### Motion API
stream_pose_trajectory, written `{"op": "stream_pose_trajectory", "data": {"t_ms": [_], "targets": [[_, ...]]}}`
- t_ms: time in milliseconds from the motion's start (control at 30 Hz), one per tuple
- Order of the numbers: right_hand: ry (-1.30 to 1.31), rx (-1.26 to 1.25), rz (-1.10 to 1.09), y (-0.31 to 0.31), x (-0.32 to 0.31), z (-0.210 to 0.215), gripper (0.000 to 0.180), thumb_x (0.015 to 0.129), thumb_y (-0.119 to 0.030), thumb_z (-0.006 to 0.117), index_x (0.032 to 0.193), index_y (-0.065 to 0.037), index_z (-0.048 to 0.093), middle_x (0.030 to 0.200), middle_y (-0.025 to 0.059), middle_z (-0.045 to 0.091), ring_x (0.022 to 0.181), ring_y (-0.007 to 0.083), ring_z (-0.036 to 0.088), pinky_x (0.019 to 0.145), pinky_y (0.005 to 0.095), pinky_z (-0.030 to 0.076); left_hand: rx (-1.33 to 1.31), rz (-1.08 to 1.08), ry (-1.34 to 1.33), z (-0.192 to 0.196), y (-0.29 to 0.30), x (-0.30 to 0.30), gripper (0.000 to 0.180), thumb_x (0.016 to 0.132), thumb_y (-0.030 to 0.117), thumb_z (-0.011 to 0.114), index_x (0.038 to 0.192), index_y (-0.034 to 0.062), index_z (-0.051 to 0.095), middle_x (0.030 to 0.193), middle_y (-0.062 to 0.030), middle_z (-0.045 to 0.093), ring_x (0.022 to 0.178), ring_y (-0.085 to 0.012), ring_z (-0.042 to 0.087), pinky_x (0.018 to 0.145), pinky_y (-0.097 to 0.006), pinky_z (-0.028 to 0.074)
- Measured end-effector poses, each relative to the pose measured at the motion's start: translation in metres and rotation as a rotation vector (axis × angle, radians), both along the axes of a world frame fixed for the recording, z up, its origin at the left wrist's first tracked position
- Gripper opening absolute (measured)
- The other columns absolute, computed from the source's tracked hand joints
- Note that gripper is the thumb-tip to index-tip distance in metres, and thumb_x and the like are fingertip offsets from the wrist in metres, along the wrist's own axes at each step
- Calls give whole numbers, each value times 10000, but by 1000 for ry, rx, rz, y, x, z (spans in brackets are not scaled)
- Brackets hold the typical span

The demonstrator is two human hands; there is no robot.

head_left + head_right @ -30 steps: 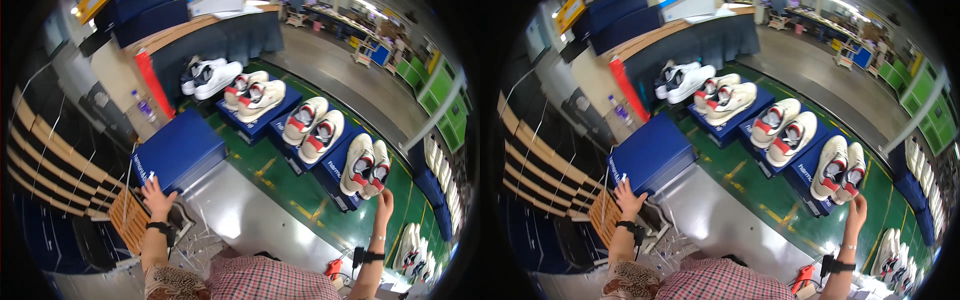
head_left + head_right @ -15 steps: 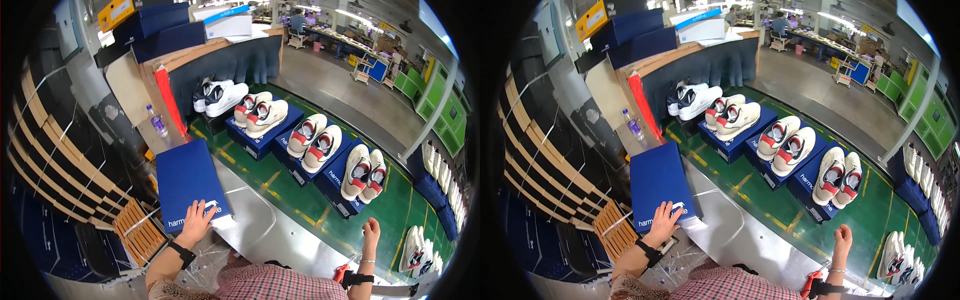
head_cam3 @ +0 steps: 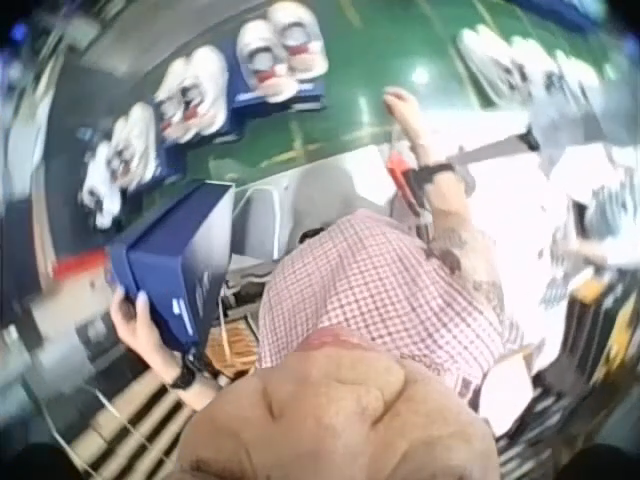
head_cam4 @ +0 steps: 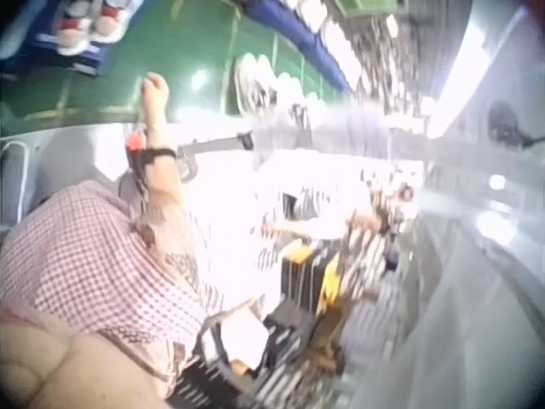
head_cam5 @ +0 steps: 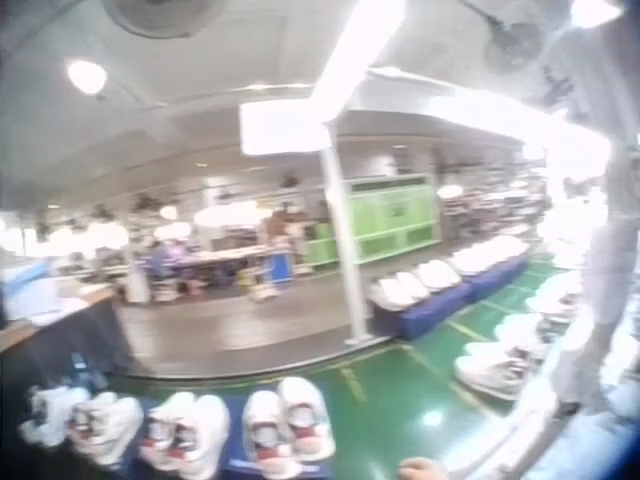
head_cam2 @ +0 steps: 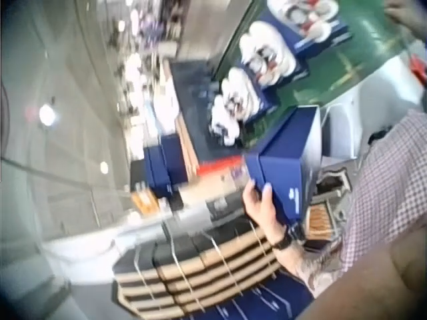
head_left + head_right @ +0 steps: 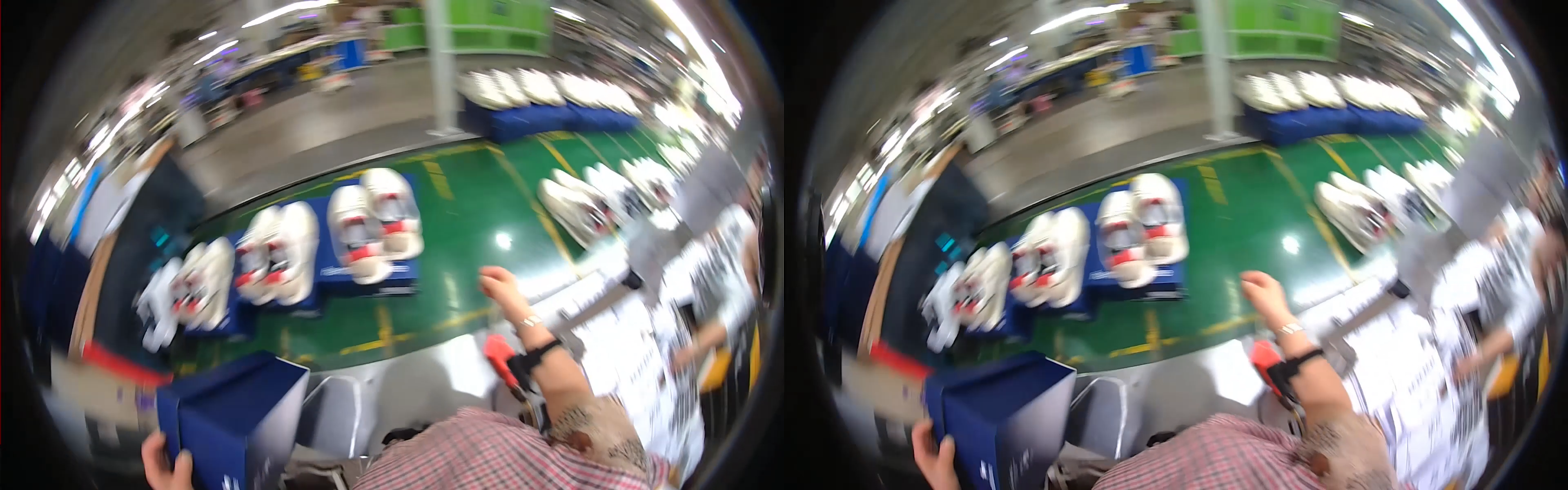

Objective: Picking up shoes from an assembly line, placing them into the correct branded boxes, and organizing the boxes.

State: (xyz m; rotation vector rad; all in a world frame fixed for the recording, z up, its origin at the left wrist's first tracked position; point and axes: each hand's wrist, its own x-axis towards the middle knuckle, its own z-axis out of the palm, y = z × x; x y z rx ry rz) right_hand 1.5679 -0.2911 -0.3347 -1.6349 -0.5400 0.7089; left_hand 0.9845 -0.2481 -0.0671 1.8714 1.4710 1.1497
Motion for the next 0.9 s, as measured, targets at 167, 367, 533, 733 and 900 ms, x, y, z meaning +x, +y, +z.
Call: {"op": "stream_pose_trajectory", "data": {"t_ms": [167,367,533,733,900], "targets": [[106,42,-170,-11,-2,2,221,785,-83,576,992,-4,590,757,30,597,663,99,543,590,233,434,-151,-404,-126,19,30,87,479,770,-57,598,1223,-39,445,1205,-160,510,1113,-237,484,988,-375,343],[195,87,-429,-52,25,-16,239,770,-74,575,990,18,594,775,46,605,671,112,558,625,242,452,-209,-754,-247,-11,82,272,337,739,-10,622,1045,15,483,1154,-117,511,1070,-191,482,974,-322,331],[124,52,-716,-58,43,-27,262,789,-103,565,1037,-19,560,822,29,568,720,105,517,600,256,419,34,-1044,-170,-9,84,401,315,775,37,647,1061,-5,523,1020,-57,538,971,-132,503,873,-268,401],[70,64,-867,-42,72,-40,319,785,-115,560,1087,-14,531,861,43,565,739,126,518,614,267,429,522,-1228,211,-39,117,498,336,762,100,631,1092,74,571,1029,-168,575,957,-324,551,844,-363,436],[9,168,-1011,-4,144,-52,293,823,-185,557,1070,-29,530,852,47,560,715,129,515,581,258,425,629,-1081,359,-58,118,540,334,796,112,586,1130,128,569,1185,-129,511,1092,-309,482,948,-442,347]]}}
